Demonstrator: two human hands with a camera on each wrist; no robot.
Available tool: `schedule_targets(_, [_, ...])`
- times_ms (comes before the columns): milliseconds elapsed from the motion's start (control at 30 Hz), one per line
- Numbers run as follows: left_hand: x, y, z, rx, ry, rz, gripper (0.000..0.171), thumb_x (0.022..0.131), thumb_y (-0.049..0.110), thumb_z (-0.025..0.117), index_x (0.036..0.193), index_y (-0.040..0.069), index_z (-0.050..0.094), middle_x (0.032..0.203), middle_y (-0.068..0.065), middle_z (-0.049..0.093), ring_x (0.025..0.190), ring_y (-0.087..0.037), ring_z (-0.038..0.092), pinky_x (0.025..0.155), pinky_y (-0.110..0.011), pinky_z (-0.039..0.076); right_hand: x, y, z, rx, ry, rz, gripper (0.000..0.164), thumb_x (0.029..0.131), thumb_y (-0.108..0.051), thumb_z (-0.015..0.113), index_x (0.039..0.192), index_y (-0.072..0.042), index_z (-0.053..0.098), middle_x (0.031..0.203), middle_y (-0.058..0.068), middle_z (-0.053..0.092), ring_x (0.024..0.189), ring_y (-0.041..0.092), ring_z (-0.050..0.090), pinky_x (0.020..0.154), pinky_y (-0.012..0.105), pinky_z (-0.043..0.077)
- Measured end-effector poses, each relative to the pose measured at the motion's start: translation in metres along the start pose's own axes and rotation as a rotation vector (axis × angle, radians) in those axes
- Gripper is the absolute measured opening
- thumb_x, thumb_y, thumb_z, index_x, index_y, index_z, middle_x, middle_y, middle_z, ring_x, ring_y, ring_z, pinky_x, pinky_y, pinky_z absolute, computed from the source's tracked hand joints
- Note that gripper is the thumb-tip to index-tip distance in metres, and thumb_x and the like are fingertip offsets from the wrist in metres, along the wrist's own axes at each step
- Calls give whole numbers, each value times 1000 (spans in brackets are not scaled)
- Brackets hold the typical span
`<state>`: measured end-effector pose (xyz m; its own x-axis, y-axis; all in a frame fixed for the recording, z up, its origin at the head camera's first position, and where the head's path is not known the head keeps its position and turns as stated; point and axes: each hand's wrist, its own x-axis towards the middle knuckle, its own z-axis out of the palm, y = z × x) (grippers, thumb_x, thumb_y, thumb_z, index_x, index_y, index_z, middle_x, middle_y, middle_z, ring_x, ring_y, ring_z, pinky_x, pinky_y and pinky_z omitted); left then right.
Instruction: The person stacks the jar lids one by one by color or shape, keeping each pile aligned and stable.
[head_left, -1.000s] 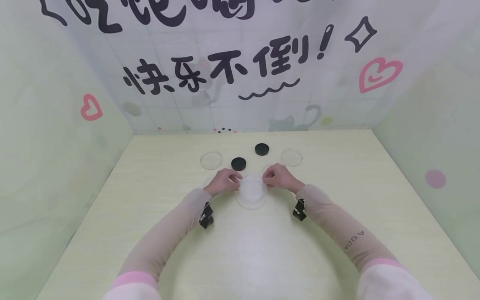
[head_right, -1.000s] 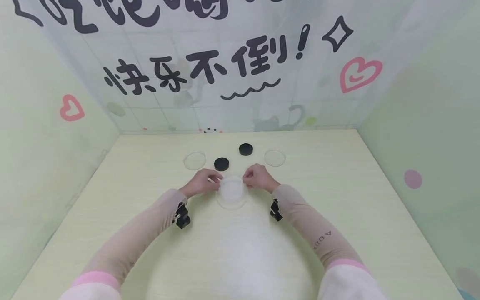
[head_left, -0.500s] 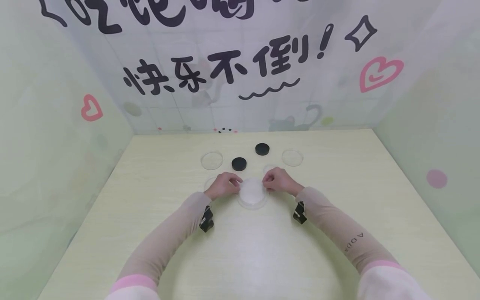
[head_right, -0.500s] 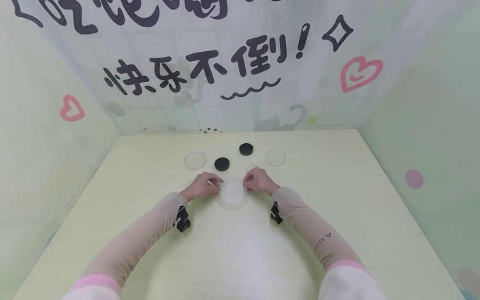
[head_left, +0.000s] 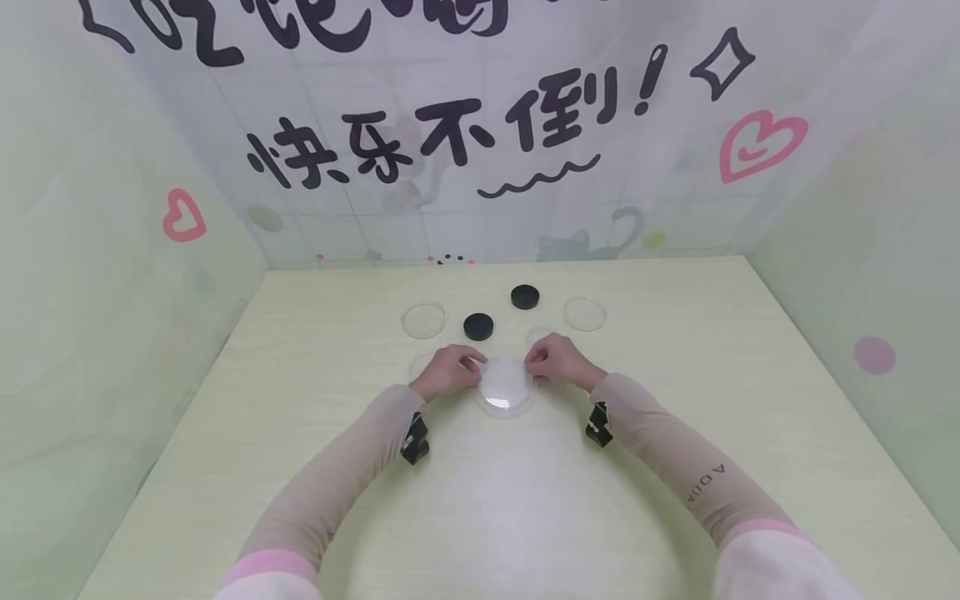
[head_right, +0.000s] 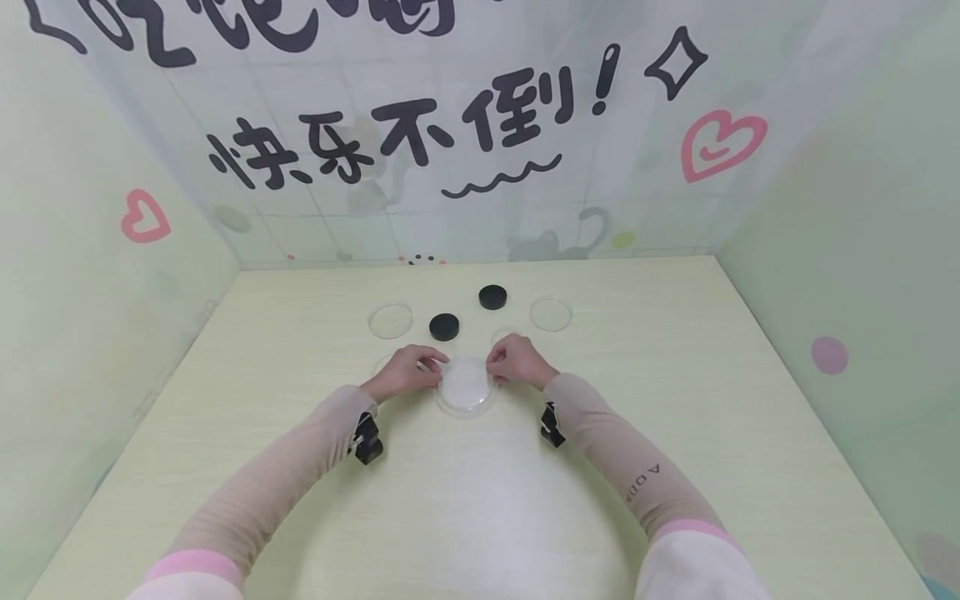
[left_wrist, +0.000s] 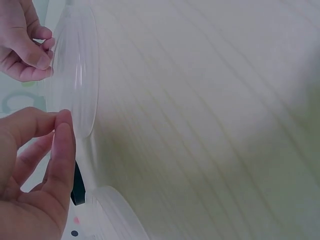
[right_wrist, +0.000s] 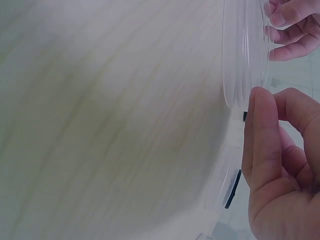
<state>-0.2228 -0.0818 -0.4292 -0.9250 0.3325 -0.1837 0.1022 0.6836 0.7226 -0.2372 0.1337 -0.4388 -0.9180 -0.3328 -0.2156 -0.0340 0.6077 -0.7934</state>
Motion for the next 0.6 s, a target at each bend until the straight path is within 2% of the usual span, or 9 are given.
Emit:
schedule_targets(233, [2,-2,1,-13,-15,-35,29,75,5,66,104,7,63,85,-5,61,76,-15,56,65,-23,47,-1,0,0,-27,7,-13,7,78,-1,62,83,3,65,69,8,64,56,11,59,55,23,51])
schedule_targets(600, [1,-2,1,-18,-9,-19,28,75,7,66,103,6,63,84,-6,61,75,-16,57,65,-24,47,-2,-1,0,7,0,-3,9,78,-3,64,85,4,64,72,8,63,57,11,60,56,23,52])
